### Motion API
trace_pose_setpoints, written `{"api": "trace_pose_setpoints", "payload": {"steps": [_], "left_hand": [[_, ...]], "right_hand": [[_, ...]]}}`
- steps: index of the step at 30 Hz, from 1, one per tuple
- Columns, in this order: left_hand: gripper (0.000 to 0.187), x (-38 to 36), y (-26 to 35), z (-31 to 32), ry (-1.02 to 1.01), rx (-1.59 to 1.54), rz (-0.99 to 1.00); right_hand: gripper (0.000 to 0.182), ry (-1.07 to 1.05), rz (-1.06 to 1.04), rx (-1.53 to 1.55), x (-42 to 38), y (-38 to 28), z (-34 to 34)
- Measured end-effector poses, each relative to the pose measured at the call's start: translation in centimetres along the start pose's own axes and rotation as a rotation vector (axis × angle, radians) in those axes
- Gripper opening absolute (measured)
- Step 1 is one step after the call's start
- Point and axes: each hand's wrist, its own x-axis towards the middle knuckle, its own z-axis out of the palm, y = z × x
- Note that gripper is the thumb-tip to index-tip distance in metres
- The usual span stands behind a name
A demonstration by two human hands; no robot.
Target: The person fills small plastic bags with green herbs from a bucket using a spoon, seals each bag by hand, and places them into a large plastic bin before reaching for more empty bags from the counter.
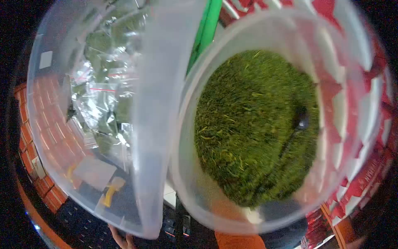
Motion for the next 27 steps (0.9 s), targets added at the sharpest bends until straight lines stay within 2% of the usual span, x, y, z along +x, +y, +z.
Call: {"api": "trace_pose_setpoints", "payload": {"steps": [1,2,3,4,6,8,10,12,13,15,17,19,20,21,22,24,27], "left_hand": [[0.069,3.6,5.5,0.8,-0.040,0.063,0.184],[0.074,4.2,6.0,0.4,-0.074,0.097,0.127],[0.061,4.5,7.0,-0.8,-0.027,0.074,0.050],[0.057,5.6,7.8,-1.4,-0.033,0.168,0.064],[0.046,7.7,9.8,-1.6,0.082,0.136,0.144],[0.044,9.8,10.1,-2.4,0.169,0.146,0.205],[0.048,12.3,11.0,-3.3,0.168,0.161,0.132],[0.054,14.3,11.6,-4.3,0.221,0.236,0.098],[0.056,14.9,11.6,-4.5,0.254,0.282,0.055],[0.057,16.4,10.6,-4.8,0.286,0.197,0.133],[0.060,16.2,9.9,-5.5,0.284,0.191,0.198],[0.066,13.5,10.5,-5.9,0.238,0.180,0.174],[0.067,12.5,9.8,-5.7,0.237,0.176,0.210],[0.069,11.6,8.5,-5.4,0.230,0.181,0.245],[0.070,11.3,6.8,-4.7,0.246,0.129,0.339],[0.069,9.0,6.6,-4.2,0.244,0.102,0.356],[0.068,4.9,8.7,-4.0,0.258,0.058,0.345]], "right_hand": [[0.044,-0.002,0.008,-0.029,-0.4,-0.1,-1.4],[0.043,-0.007,0.015,-0.067,-2.0,-0.1,-3.4],[0.042,-0.025,0.024,-0.106,-3.3,-1.4,-6.1],[0.041,-0.023,0.033,-0.147,-5.0,-1.5,-8.6],[0.040,-0.015,0.040,-0.217,-9.3,-2.8,-13.4],[0.039,-0.028,0.070,-0.247,-15.7,-4.4,-14.6],[0.026,-0.087,0.076,-0.203,-22.0,-8.4,-16.6],[0.021,-0.025,-0.084,-0.340,-27.6,-15.5,-22.9],[0.020,0.069,-0.213,-0.286,-27.8,-15.2,-23.7],[0.012,0.314,-0.363,-0.276,-34.7,-19.5,-30.6],[0.009,0.460,-0.661,-0.216,-40.9,-21.1,-36.7],[0.010,0.888,-0.771,-0.059,-47.3,-20.7,-42.7],[0.005,1.014,-0.757,0.006,-52.5,-21.8,-46.2],[0.003,1.243,-0.495,-0.123,-54.1,-20.3,-49.7],[0.001,1.427,-0.661,-0.046,-55.7,-18.6,-53.6],[0.006,1.861,-0.531,-0.190,-58.1,-15.8,-60.9],[0.015,1.970,-0.294,-0.210,-58.1,-10.6,-71.0]]}}
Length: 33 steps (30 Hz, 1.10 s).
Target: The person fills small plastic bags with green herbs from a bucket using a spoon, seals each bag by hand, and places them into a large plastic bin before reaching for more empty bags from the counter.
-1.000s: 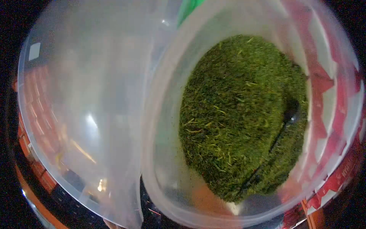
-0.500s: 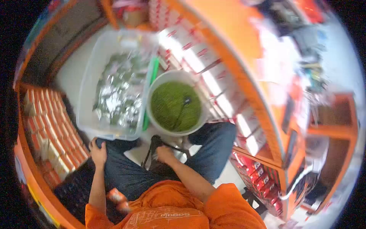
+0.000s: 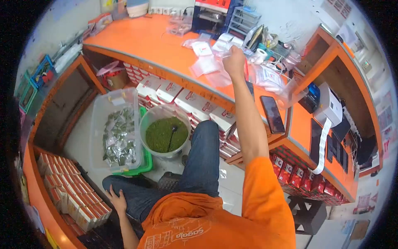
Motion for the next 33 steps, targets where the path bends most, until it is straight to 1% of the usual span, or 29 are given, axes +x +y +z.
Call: {"api": "trace_pose_setpoints", "payload": {"steps": [1,3,4,6,7,9,10,11,12,13,14,15,16,18,19,21,23,24,25,26,27,28,30,31,32,33], "left_hand": [[0.067,-0.9,0.9,-0.2,-0.018,0.037,-0.023],[0.067,-2.3,1.7,-0.2,-0.026,0.071,-0.040],[0.068,-3.1,1.6,0.0,-0.036,0.083,-0.015],[0.069,-4.4,1.9,-0.1,-0.052,0.103,0.023],[0.070,-5.1,2.4,-0.6,-0.037,0.017,0.011],[0.073,-5.7,2.2,-1.5,-0.033,-0.102,0.011],[0.075,-5.2,1.2,-1.9,-0.032,-0.136,0.023],[0.077,-4.2,0.1,-2.1,0.033,-0.191,0.072],[0.078,-2.9,-0.7,-1.6,0.091,-0.409,-0.010],[0.077,-1.7,-0.9,-2.5,0.007,-0.752,-0.343],[0.077,-0.6,-0.8,-3.2,-0.091,-1.079,-0.695],[0.077,0.5,-0.4,-2.9,-0.115,-1.064,-0.674],[0.076,1.5,-0.2,-2.2,-0.125,-0.964,-0.656],[0.074,2.7,-0.8,-0.4,-0.128,-0.767,-0.633],[0.073,2.5,-1.8,0.3,-0.114,-0.672,-0.635],[0.071,1.5,-4.1,1.0,-0.051,-0.501,-0.656],[0.069,0.6,-5.7,1.4,0.018,-0.345,-0.686],[0.068,0.6,-6.3,1.4,0.043,-0.265,-0.696],[0.084,-3.9,7.0,-2.5,0.020,-0.379,-0.425],[0.084,-3.2,6.0,-1.9,0.029,-0.392,-0.437],[0.066,-2.2,4.2,-0.9,0.139,-0.146,-0.078],[0.050,-2.1,3.1,-0.2,0.238,0.111,0.273],[0.034,-2.5,10.4,0.0,0.201,-0.101,0.340],[0.028,-2.4,12.2,0.6,0.063,-0.277,0.288],[0.021,-2.3,14.1,1.6,-0.065,-0.466,0.242],[0.016,-2.8,16.9,1.6,-0.184,-0.511,0.139]], "right_hand": [[0.015,0.021,-0.001,0.007,0.6,1.1,0.6],[0.031,-0.556,0.123,-0.273,1.7,2.4,1.3],[0.031,-0.548,0.125,-0.269,2.2,2.9,1.5],[0.045,-0.634,0.206,-0.212,2.5,4.3,2.0],[0.042,-0.520,0.169,-0.154,1.9,5.5,2.6],[0.037,-0.528,0.163,-0.197,1.6,7.4,4.0],[0.032,-0.523,0.122,-0.158,0.9,6.8,3.6],[0.031,-0.570,0.118,-0.234,0.2,4.9,2.4],[0.029,-0.576,0.153,-0.231,-0.3,4.9,3.4],[0.027,-0.582,0.191,-0.227,-0.8,5.1,4.4],[0.026,-0.571,0.191,-0.289,-1.0,4.7,4.8],[0.025,-0.564,0.184,-0.352,-0.9,4.5,4.8],[0.025,-0.556,0.207,-0.362,-0.7,4.1,4.5],[0.022,-0.486,0.136,-0.327,-0.4,3.5,3.8],[0.021,-0.484,0.132,-0.347,0.0,3.8,4.1],[0.021,-0.314,0.184,-0.186,0.1,4.8,3.9],[0.026,-0.210,0.237,0.037,1.1,7.1,4.2],[0.029,-0.168,0.264,0.132,1.6,7.5,3.2],[0.031,-0.125,0.291,0.220,2.0,7.6,1.9],[0.032,-0.108,0.394,0.386,2.3,7.8,1.2],[0.032,-0.094,0.497,0.548,2.6,7.8,0.6],[0.032,-0.110,0.483,0.549,3.0,7.2,-0.4],[0.032,-0.079,0.554,0.727,2.0,5.4,-1.8],[0.032,-0.102,0.553,0.735,1.6,5.5,-0.7],[0.033,-0.148,0.375,0.474,2.0,6.0,0.7],[0.034,-0.187,0.199,0.213,1.9,6.5,1.8]]}}
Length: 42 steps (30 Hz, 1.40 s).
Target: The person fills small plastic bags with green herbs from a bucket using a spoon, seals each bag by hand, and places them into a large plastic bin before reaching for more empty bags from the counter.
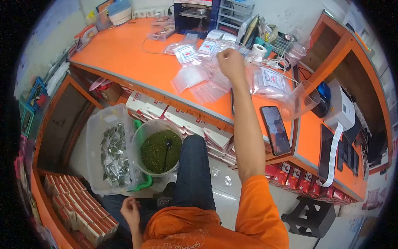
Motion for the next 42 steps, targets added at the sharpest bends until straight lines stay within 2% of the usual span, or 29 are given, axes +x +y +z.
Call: {"api": "trace_pose_setpoints", "payload": {"steps": [1,3,4,5,8,10,11,13,14,16,18,19,20,21,22,23,24,25,26,29,31,33,34,35,37,38,40,41,42], "left_hand": [[0.012,-0.5,2.0,1.1,-0.090,-0.063,-0.120],[0.009,-0.9,2.0,3.1,-0.217,0.083,0.157],[0.008,-1.5,2.5,3.6,-0.283,0.081,0.152],[0.008,-2.3,3.3,3.7,-0.335,0.110,0.192],[0.009,-4.4,1.6,2.8,-0.320,0.109,0.223],[0.009,-5.6,0.6,1.9,-0.216,-0.027,0.032],[0.009,-5.8,0.5,1.5,-0.199,-0.045,-0.053],[0.012,-5.2,1.2,0.6,-0.219,-0.002,-0.102],[0.012,-4.6,2.0,0.6,-0.213,-0.012,-0.107],[0.035,-2.9,4.2,0.4,-0.225,0.025,0.150],[0.064,-1.1,8.8,1.4,-0.255,-0.214,0.218],[0.085,0.0,10.2,2.3,-0.363,-0.398,0.280],[0.071,0.2,12.7,3.9,-0.394,-0.583,0.207],[0.058,0.6,14.4,4.8,-0.418,-0.763,0.143],[0.058,1.6,13.4,4.8,-0.387,-0.750,0.093],[0.043,2.4,11.9,5.3,-0.572,-0.727,-0.046],[0.029,2.5,10.7,5.3,-0.763,-0.708,-0.178],[0.029,2.3,9.9,5.0,-0.754,-0.699,-0.210],[0.021,2.1,9.3,4.7,-0.734,-0.782,-0.250],[0.014,1.6,8.0,4.0,-0.713,-0.860,-0.338],[0.013,1.9,7.6,3.6,-0.682,-0.842,-0.394],[0.012,2.0,6.9,3.3,-0.612,-0.805,-0.437],[0.012,1.9,6.2,3.4,-0.549,-0.722,-0.377],[0.012,1.9,5.7,3.5,-0.485,-0.640,-0.317],[0.011,1.7,4.8,3.7,-0.435,-0.625,-0.285],[0.011,1.5,4.6,3.7,-0.405,-0.612,-0.244],[0.010,1.3,5.1,3.8,-0.412,-0.549,-0.209],[0.010,1.2,5.3,3.7,-0.410,-0.490,-0.171],[0.010,1.1,5.4,3.7,-0.404,-0.487,-0.177]], "right_hand": [[0.034,-0.005,-0.007,0.003,-0.3,-0.4,1.0],[0.040,-0.244,0.086,-0.536,-0.7,-1.9,3.6],[0.044,-0.270,0.117,-0.582,-0.6,-1.8,4.4],[0.044,-0.261,0.109,-0.581,-0.3,-1.4,4.6],[0.039,-0.239,0.175,-0.452,0.8,-1.4,4.5],[0.032,-0.085,0.046,-0.363,1.5,-0.7,3.0],[0.032,-0.093,0.032,-0.367,1.6,-0.4,2.2],[0.027,0.080,-0.200,-0.384,1.4,-2.3,-0.1],[0.027,0.077,-0.212,-0.384,1.0,-3.8,-1.2],[0.027,-0.199,-0.173,-0.015,-2.0,-8.4,-3.8],[0.020,-0.663,-0.157,0.487,-10.4,-12.7,-2.9],[0.017,-0.996,0.019,0.632,-15.5,-15.7,-2.5],[0.015,-1.321,-0.068,0.460,-19.1,-18.9,-2.7],[0.014,-1.531,0.060,0.563,-23.0,-19.6,-1.7],[0.016,-1.547,0.020,0.679,-25.1,-20.2,-1.2],[0.016,-1.598,0.040,0.699,-26.5,-19.4,-0.7],[0.015,-1.544,0.141,0.763,-27.5,-17.8,-0.2],[0.015,-1.468,0.244,0.824,-28.0,-17.1,0.2],[0.016,-1.496,0.400,0.802,-28.2,-16.9,-0.2],[0.017,-1.452,0.484,0.804,-30.1,-16.3,1.1],[0.010,-1.429,0.442,0.761,-32.0,-15.2,2.8],[0.006,-0.533,0.122,0.308,-34.6,-16.9,4.8],[0.013,-0.325,-0.044,0.155,-34.7,-18.4,5.0],[0.013,-0.333,-0.046,0.164,-35.5,-19.5,4.8],[0.015,-0.646,0.095,0.526,-37.9,-21.1,3.8],[0.015,-0.650,0.104,0.527,-38.6,-21.3,4.1],[0.014,-0.827,0.326,0.615,-39.6,-21.1,4.7],[0.014,-0.831,0.326,0.615,-39.4,-20.9,4.7],[0.013,-0.952,0.381,0.647,-39.1,-20.5,4.6]]}}
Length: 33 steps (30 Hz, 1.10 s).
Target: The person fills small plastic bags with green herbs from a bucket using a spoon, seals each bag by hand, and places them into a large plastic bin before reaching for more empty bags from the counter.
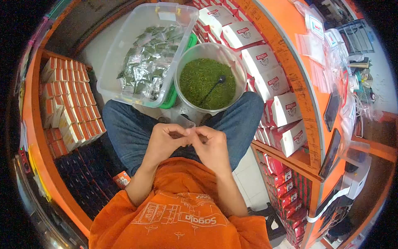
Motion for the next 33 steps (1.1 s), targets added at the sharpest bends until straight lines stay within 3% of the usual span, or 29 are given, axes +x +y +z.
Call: {"api": "trace_pose_setpoints", "payload": {"steps": [2,5,7,10,13,15,16,17,19,22,25,27,33], "left_hand": [[0.011,-0.2,0.2,-0.2,-0.105,-0.167,-0.134],[0.011,-0.9,-1.0,0.5,-0.115,-0.210,-0.131],[0.009,-1.5,-1.1,1.0,-0.092,-0.132,-0.082],[0.009,-2.7,-0.2,1.5,-0.019,0.223,0.088],[0.009,-3.7,-0.8,1.9,0.034,0.407,0.245],[0.010,-4.2,-2.3,1.3,0.058,0.377,0.276],[0.007,-4.7,-2.8,0.7,0.124,0.324,0.183],[0.005,-5.3,-3.0,0.2,0.191,0.263,0.087],[0.004,-7.0,-2.4,-1.2,0.281,0.300,0.084],[0.005,-10.9,-2.1,-2.0,0.352,0.366,0.103],[0.008,-15.0,-3.0,-2.1,0.396,0.201,0.056],[0.007,-16.7,-3.9,-2.4,0.402,0.141,0.043],[0.006,-16.0,-3.4,-3.1,0.390,0.095,0.018]], "right_hand": [[0.014,-0.119,0.072,0.052,-0.1,0.2,-0.8],[0.017,-0.223,0.031,-0.020,-0.7,0.9,-1.7],[0.019,-0.227,0.013,-0.064,-1.3,1.7,-1.5],[0.024,-0.219,0.019,-0.156,-2.0,1.8,-1.3],[0.030,-0.261,-0.023,-0.032,-1.3,2.9,-0.5],[0.033,-0.108,0.289,0.447,0.4,3.9,1.5],[0.038,-0.074,0.340,0.413,2.2,5.7,3.2],[0.050,-0.041,0.244,0.312,4.3,8.2,5.9],[0.075,-0.080,0.394,0.315,7.9,8.6,10.8],[0.067,-0.045,0.299,0.213,12.7,9.6,15.9],[0.051,-0.100,0.407,0.205,16.1,10.8,18.3],[0.039,0.054,0.354,0.178,16.0,9.5,18.2],[0.036,0.049,0.336,0.096,16.7,10.3,17.0]]}}
